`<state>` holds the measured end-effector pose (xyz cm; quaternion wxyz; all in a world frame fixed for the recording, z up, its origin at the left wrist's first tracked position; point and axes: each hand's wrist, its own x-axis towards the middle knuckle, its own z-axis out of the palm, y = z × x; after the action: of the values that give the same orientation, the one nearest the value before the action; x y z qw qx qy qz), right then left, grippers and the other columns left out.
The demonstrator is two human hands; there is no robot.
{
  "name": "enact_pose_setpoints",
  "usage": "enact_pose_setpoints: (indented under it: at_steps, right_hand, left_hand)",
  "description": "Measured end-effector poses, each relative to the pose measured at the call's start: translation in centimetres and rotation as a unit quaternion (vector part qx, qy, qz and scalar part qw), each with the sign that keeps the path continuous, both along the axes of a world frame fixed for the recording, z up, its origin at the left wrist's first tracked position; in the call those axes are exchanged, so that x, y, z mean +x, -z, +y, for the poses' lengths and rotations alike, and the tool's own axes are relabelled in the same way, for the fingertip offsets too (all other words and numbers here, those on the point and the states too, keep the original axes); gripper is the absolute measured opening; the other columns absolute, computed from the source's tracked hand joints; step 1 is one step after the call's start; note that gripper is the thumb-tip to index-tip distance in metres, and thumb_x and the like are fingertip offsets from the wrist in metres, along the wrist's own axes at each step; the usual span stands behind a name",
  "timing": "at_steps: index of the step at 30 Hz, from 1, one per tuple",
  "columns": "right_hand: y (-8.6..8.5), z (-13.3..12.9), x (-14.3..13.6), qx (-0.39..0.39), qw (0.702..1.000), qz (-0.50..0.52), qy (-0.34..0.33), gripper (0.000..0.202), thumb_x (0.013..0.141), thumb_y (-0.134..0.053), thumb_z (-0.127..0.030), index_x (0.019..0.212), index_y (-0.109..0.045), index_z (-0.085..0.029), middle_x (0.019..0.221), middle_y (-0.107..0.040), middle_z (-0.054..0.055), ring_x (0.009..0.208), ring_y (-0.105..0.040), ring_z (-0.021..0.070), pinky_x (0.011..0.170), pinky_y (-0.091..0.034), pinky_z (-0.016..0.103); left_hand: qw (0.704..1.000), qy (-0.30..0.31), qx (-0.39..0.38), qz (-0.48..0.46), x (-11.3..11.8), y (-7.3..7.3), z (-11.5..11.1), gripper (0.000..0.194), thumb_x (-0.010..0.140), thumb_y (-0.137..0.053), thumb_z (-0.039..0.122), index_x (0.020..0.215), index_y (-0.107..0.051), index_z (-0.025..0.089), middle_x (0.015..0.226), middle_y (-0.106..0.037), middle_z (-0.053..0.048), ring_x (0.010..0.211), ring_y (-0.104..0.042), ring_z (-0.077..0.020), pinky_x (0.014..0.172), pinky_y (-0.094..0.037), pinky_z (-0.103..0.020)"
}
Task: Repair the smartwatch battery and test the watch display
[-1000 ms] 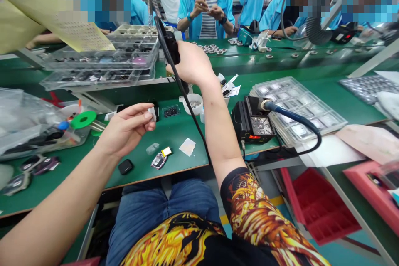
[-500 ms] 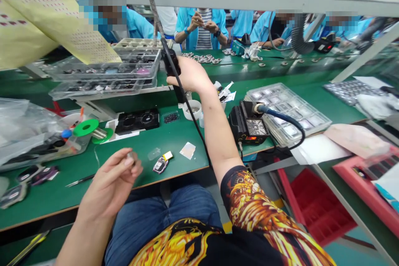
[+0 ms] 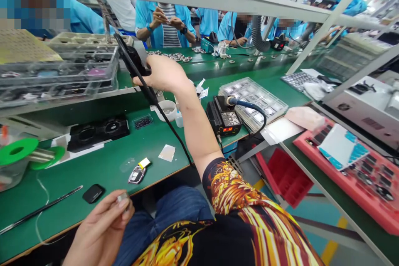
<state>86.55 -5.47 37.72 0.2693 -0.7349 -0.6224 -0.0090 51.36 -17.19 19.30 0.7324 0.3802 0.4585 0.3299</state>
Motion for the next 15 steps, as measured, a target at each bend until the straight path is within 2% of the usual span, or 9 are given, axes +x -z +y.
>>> enact_pose_setpoints:
  at_steps: [2,4,6,8,10,11,13,15]
  right_hand:
    - [-1.6,-3.0,-1.2,0.027,0.995,-0.034,0.093,0.035,0.081,-0.087,-0.037,0.077,-0.053,-0.028,0.096,-0.073,0.004,0.091,-0.064,0.0231,0.083,-0.048,0.039]
    - [-3.2,-7.1,-3.2,0.110,0.984,-0.065,0.123,0.021,0.092,-0.080,-0.032,0.085,-0.060,-0.030,0.099,-0.074,0.003,0.096,-0.068,0.0278,0.088,-0.055,0.044]
    - [-3.9,-11.5,-6.1,0.204,0.976,-0.058,0.047,0.002,0.105,-0.069,-0.031,0.107,-0.069,-0.031,0.103,-0.075,-0.002,0.100,-0.073,0.0251,0.095,-0.061,0.042]
    - [-2.9,-15.1,-9.2,0.216,0.975,-0.038,-0.037,0.017,0.110,-0.064,-0.031,0.120,-0.074,-0.040,0.112,-0.074,-0.008,0.110,-0.075,0.0203,0.105,-0.065,0.033]
    - [0.1,-17.2,-11.8,0.146,0.977,-0.071,-0.142,0.026,0.109,-0.064,-0.031,0.119,-0.077,-0.052,0.120,-0.073,-0.010,0.120,-0.073,0.0204,0.110,-0.065,0.034]
    - [2.2,-17.8,-12.9,0.102,0.971,-0.088,-0.198,0.024,0.109,-0.064,-0.035,0.117,-0.078,-0.053,0.120,-0.073,-0.008,0.118,-0.073,0.0220,0.108,-0.066,0.036]
    - [7.4,-18.6,-14.6,0.021,0.953,-0.093,-0.289,0.023,0.113,-0.059,-0.043,0.113,-0.082,-0.041,0.120,-0.074,-0.001,0.106,-0.073,0.0233,0.099,-0.068,0.039]
    - [12.7,-19.3,-15.8,0.005,0.947,-0.055,-0.317,0.029,0.114,-0.057,-0.045,0.109,-0.081,-0.028,0.114,-0.075,0.005,0.097,-0.071,0.0221,0.091,-0.067,0.037]
  left_hand:
    - [1.000,-0.011,0.009,0.004,-0.1,0.4,-0.3,0.038,0.067,-0.104,0.040,0.100,-0.087,0.031,0.086,-0.068,-0.001,0.072,-0.057,-0.0129,0.060,-0.055,-0.020]
    - [1.000,-0.018,0.015,0.007,-0.2,0.6,-0.3,0.036,0.068,-0.103,0.039,0.099,-0.086,0.032,0.085,-0.070,0.000,0.072,-0.059,-0.0129,0.060,-0.056,-0.020]
    - [1.000,-0.010,0.008,0.011,-0.3,0.6,-0.2,0.033,0.072,-0.101,0.039,0.100,-0.086,0.031,0.084,-0.072,-0.001,0.072,-0.062,-0.0135,0.061,-0.056,-0.020]
    - [1.000,0.002,-0.006,0.016,-0.2,0.5,-0.1,0.029,0.075,-0.098,0.039,0.100,-0.086,0.030,0.081,-0.073,-0.002,0.071,-0.064,-0.0147,0.061,-0.058,-0.022]
    - [1.000,0.007,-0.016,0.000,-0.1,0.1,-0.3,0.023,0.076,-0.097,0.036,0.095,-0.085,0.028,0.083,-0.075,-0.002,0.072,-0.066,-0.0163,0.064,-0.060,-0.025]
    - [1.000,0.005,-0.021,-0.015,0.1,-0.1,-0.4,0.022,0.075,-0.097,0.034,0.092,-0.085,0.028,0.085,-0.076,-0.002,0.075,-0.067,-0.0171,0.067,-0.061,-0.026]
    - [0.998,-0.007,-0.050,-0.040,0.3,-0.4,-0.7,0.023,0.071,-0.099,0.032,0.088,-0.084,0.027,0.092,-0.078,-0.002,0.079,-0.069,-0.0175,0.070,-0.061,-0.027]
    - [0.994,-0.014,-0.097,-0.039,0.6,-0.4,-1.0,0.030,0.066,-0.102,0.033,0.089,-0.085,0.025,0.092,-0.077,-0.002,0.078,-0.067,-0.0156,0.067,-0.058,-0.024]
